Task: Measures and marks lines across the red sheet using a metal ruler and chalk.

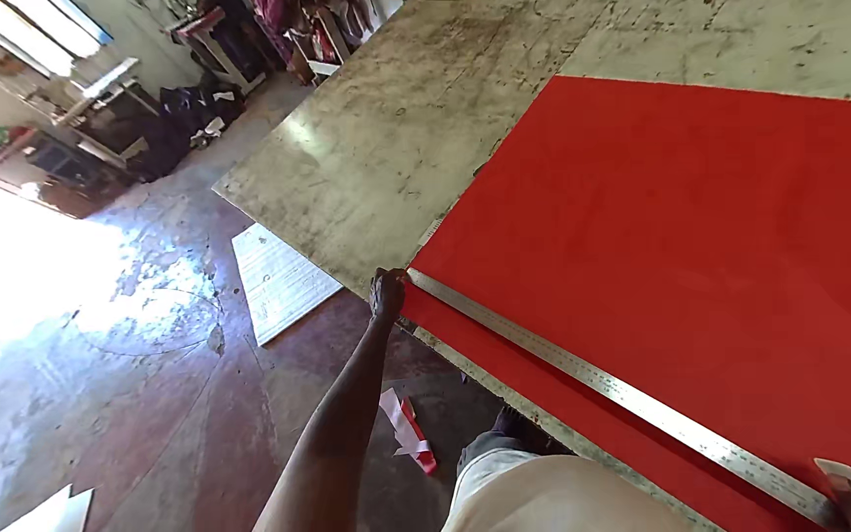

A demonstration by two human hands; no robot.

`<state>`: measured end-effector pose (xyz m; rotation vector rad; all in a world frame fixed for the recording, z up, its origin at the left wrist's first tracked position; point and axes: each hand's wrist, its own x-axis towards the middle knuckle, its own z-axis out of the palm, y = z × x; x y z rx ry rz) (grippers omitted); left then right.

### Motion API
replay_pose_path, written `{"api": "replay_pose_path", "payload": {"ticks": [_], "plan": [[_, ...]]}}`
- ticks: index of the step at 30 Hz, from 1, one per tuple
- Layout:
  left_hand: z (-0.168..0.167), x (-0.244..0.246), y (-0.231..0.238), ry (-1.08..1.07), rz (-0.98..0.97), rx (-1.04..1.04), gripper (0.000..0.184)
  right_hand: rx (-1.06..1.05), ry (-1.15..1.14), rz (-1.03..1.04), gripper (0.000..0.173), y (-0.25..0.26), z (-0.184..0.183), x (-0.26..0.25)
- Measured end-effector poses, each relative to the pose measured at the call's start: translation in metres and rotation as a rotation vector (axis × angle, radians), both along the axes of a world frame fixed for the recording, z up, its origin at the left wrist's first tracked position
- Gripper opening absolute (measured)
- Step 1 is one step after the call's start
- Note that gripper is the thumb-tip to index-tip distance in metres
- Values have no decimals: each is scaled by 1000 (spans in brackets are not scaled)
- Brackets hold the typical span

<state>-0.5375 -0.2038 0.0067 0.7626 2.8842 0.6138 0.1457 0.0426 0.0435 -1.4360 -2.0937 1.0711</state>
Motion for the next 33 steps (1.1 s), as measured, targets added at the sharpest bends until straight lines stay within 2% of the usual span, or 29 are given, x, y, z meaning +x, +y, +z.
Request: {"api": "replay_pose_path", "payload": {"ticks": [3,6,8,11,14,16,25,33], "plan": [[-1,-1,1,-13,7,8,25,16,-16,14,34,4,1,1],[-4,-9,-3,-33,3,49,25,77,-26,52,39,16,-16,9],[-6,-15,-8,-70,-74,113,29,121,-50,64,43,19,-21,11],[3,-6,-2,-106,-178,124,30,99,-172,33,34,26,-18,12],[19,12,5,-181,-86,103,37,129,-214,40,35,32,-27,13],[13,5,4,-159,-32,106,40,150,-171,29,33,33,-38,15],[6,0,5,-113,-7,33,39,189,-116,-31,31,26,-52,16],[4,0,5,-109,-3,62,38,296,-68,-115,34,16,-52,10]]}}
